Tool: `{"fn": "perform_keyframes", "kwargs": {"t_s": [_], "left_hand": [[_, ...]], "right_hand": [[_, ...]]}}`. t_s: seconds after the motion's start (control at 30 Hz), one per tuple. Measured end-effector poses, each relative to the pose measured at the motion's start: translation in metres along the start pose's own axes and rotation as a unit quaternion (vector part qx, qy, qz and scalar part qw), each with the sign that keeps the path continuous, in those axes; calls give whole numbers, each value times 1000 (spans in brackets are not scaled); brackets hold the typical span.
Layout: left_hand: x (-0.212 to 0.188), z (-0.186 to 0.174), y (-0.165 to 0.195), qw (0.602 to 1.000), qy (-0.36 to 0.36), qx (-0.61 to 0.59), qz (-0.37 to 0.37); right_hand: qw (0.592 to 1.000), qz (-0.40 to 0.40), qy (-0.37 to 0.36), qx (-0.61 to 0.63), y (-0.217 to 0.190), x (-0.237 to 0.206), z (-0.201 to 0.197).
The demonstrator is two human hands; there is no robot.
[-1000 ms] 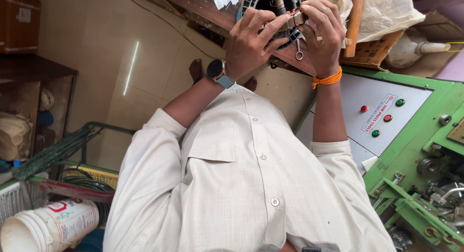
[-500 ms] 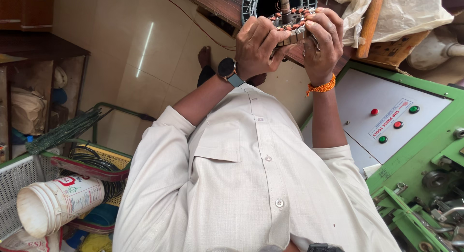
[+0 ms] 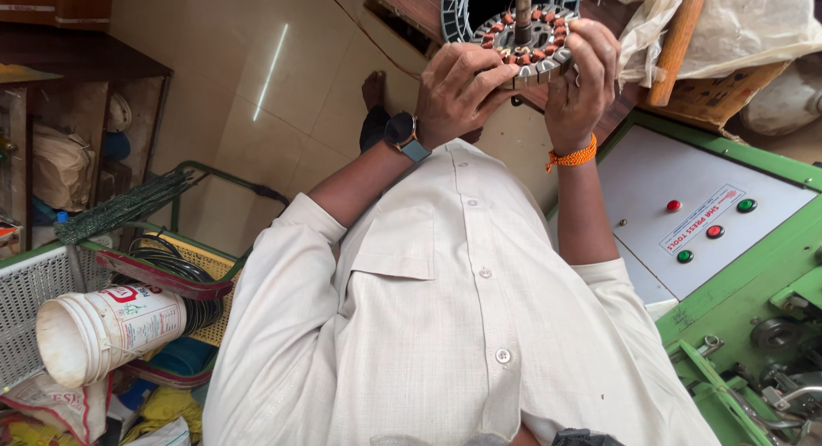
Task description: The person cuts small white insulating sheets with scissors and places them between copper windings on a motor stator. They repeatedly pick up sheets, cut them to size, and insert them into the stator slots.
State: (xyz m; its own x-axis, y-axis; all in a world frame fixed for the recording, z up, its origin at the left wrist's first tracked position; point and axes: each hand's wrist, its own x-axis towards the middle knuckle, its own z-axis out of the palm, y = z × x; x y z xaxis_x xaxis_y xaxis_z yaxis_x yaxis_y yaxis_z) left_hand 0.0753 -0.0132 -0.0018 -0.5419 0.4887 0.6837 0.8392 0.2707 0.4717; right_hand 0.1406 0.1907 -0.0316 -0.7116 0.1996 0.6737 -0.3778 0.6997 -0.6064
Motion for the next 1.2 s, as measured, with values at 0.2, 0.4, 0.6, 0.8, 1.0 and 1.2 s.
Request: {"fn": "perform_keyframes", "kwargs": {"t_s": [0.2, 0.4, 0.6, 0.8, 1.0, 1.2], "left_hand": [[5, -2, -9, 999, -3, -28, 19], [11, 3, -8, 999, 18, -30, -28], [35, 11, -12, 991, 91, -24, -91], [62, 11, -24, 983, 85, 6, -164], [66, 15, -29, 971, 50, -72, -224], [62, 15, -30, 986, 57, -14, -157]], "right_hand": [[1000, -12, -15, -19, -4, 8, 1], [999, -14, -28, -12, -12, 30, 2], [997, 7, -70, -13, -19, 61, 3], [995, 54, -83, -29, -10, 77, 21], [988, 117, -92, 35, 4, 68, 20], [995, 62, -76, 20, 13, 65, 22]]}}
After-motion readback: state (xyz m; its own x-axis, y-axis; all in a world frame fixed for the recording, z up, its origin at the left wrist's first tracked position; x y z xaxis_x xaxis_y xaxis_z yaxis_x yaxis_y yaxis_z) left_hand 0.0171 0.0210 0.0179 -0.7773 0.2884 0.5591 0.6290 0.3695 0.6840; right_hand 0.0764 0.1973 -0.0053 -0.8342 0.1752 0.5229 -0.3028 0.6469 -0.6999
